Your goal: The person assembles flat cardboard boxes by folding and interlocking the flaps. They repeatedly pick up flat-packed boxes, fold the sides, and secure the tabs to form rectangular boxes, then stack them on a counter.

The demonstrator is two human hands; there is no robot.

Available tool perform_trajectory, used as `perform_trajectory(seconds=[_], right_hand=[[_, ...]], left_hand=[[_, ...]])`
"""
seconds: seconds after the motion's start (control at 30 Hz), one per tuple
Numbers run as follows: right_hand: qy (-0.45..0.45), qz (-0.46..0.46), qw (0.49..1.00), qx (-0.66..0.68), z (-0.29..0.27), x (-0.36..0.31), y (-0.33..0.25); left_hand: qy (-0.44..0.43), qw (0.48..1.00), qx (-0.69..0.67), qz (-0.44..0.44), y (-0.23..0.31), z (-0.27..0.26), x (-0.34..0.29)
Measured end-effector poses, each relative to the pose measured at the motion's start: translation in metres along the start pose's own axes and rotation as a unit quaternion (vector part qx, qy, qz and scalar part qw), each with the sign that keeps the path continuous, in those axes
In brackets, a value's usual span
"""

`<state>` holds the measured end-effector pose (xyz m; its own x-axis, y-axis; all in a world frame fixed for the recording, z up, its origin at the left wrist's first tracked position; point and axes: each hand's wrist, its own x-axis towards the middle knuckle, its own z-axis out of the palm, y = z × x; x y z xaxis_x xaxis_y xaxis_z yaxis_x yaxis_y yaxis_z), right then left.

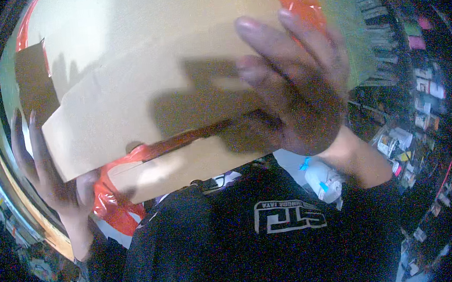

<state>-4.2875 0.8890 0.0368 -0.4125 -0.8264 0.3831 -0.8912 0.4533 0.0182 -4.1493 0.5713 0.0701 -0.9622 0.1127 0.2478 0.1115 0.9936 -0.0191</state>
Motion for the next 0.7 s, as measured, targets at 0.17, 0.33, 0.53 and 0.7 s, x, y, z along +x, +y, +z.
perform_trajectory(seconds=[0.17,0.33,0.53,0.7], right_hand=[[0.006,-0.029,0.999,-0.021,0.005,0.011,-0.004],[0.015,-0.006,1.0,0.013,0.031,0.025,-0.032],[0.134,0.05,0.981,0.127,0.078,0.03,-0.062],[0.042,0.037,0.996,0.062,0.07,0.046,-0.088]], left_hand=[[0.054,0.998,0.025,0.002,0.004,0.012,-0.019],[0.221,0.971,0.001,0.094,-0.048,0.082,-0.033],[0.105,0.993,-0.02,0.046,-0.069,0.075,-0.06],[0.224,0.964,-0.086,-0.117,-0.069,0.083,-0.082]])
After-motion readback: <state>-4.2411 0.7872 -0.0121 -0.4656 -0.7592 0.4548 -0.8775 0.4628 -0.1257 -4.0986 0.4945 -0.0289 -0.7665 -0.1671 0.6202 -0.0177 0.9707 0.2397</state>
